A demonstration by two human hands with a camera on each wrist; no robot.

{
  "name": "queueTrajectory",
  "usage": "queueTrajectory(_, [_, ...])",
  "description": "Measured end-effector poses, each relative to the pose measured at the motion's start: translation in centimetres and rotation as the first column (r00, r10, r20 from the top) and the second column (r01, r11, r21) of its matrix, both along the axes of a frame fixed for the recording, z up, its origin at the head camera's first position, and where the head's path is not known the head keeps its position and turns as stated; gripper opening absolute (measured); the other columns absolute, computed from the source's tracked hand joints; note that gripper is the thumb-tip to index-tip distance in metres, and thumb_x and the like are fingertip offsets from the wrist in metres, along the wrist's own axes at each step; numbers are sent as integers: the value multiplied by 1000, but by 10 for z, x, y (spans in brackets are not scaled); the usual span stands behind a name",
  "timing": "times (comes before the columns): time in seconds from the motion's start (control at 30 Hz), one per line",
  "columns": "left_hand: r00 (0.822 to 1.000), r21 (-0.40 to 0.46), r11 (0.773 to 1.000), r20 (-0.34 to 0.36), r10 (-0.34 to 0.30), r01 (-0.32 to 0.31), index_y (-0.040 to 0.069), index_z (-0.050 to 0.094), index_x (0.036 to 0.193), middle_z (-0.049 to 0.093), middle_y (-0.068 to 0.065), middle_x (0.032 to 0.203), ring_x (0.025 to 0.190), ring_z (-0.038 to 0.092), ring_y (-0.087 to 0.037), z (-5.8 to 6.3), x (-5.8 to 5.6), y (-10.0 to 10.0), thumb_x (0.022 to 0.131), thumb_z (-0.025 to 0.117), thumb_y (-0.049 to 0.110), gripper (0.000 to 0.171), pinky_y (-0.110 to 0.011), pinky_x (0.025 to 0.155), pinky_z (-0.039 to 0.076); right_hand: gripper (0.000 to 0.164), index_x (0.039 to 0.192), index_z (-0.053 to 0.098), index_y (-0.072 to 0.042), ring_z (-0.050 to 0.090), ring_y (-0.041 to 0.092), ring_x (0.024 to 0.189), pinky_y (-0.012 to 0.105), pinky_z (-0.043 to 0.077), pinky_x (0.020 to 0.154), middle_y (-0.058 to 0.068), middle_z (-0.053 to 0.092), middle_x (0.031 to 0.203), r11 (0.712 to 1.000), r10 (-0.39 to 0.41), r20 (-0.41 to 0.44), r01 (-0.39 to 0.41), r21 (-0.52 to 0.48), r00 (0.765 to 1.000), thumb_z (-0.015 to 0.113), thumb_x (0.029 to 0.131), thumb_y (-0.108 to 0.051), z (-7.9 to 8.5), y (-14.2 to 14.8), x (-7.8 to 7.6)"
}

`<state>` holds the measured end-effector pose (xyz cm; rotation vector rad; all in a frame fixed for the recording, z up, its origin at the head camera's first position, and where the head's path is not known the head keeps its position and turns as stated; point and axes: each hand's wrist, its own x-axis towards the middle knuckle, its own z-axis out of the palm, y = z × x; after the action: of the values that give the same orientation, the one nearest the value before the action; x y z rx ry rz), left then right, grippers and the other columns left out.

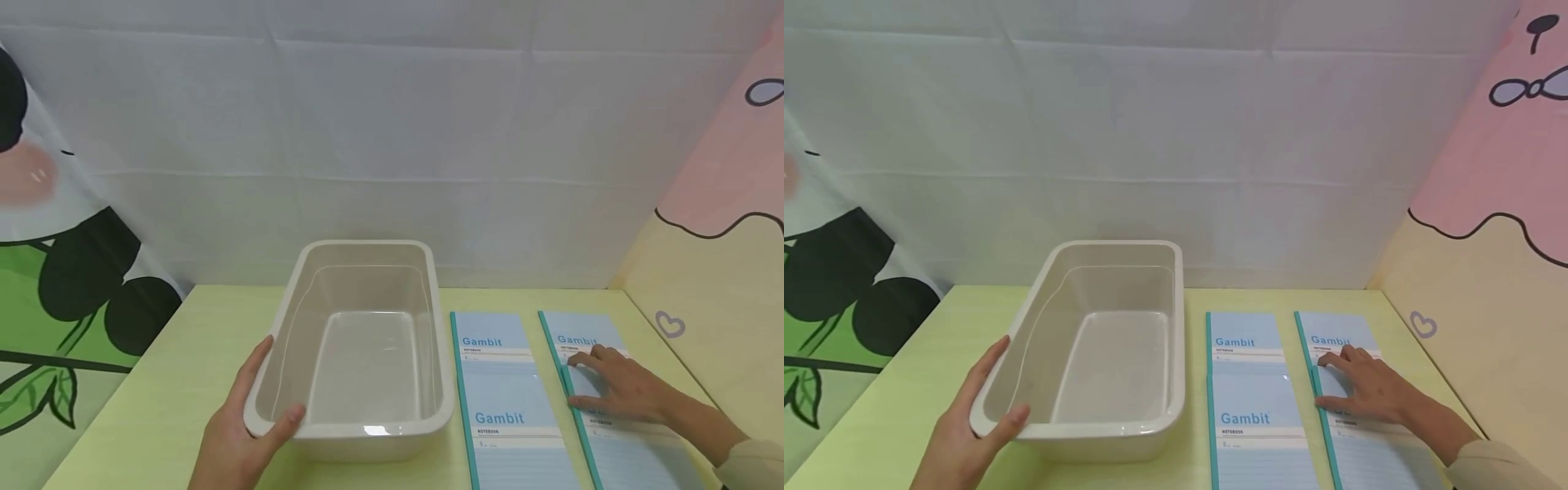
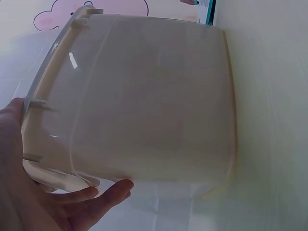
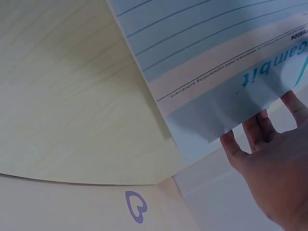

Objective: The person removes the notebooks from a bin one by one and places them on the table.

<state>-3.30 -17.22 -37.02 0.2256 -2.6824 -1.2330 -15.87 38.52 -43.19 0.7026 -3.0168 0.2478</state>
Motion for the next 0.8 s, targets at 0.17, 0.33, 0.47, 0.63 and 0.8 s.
queueTrajectory(0.17, [997, -32, 999, 74, -10, 12, 46, 13, 165, 60, -19, 147, 114, 64, -31, 1, -1, -4, 88, 78, 51, 102, -48, 88, 57, 54, 122, 67, -26, 48, 10, 88, 34, 46, 72, -4, 58, 106, 1000, -10, -11, 10, -12, 1000, 80, 83, -61, 4, -3, -1])
queueTrajectory(0.33, [992, -98, 995, 125, -9, 21, 41, 12, 167, 57, -20, 150, 116, 63, -33, 3, 1, -10, 86, 78, 56, 106, -56, 90, 56, 52, 123, 66, -19, 61, 17, 94, 43, 53, 75, 4, 63, 117, 997, -10, -46, 7, -71, 999, 80, 87, -54, 16, -11, -7])
queueTrajectory(0.47, [999, -156, 988, 38, -12, 18, 41, 17, 167, 58, -19, 150, 115, 63, -33, 4, 4, -12, 80, 84, 53, 110, -54, 86, 53, 50, 126, 65, -14, 67, 28, 98, 52, 55, 78, 11, 64, 124, 991, -28, -64, 19, -132, 998, 77, 91, -48, 27, -22, -14])
queueTrajectory(0.63, [999, -197, 980, -44, -30, 21, 42, 22, 165, 54, -9, 155, 113, 62, -29, 7, 5, -11, 76, 88, 52, 112, -48, 83, 52, 51, 130, 63, -10, 65, 39, 107, 64, 51, 88, 18, 60, 133, 979, -93, -42, 84, -184, 995, 71, 96, -47, 34, -38, -19])
queueTrajectory(0.8, [991, -189, 980, -104, -84, 63, 47, 28, 162, 47, 2, 162, 121, 66, -22, 12, 2, -16, 87, 82, 45, 93, -32, 80, 57, 56, 130, 64, -7, 64, 42, 112, 70, 47, 94, 22, 59, 138, 972, -134, -55, 120, -202, 989, 72, 95, -50, 32, -54, -21])
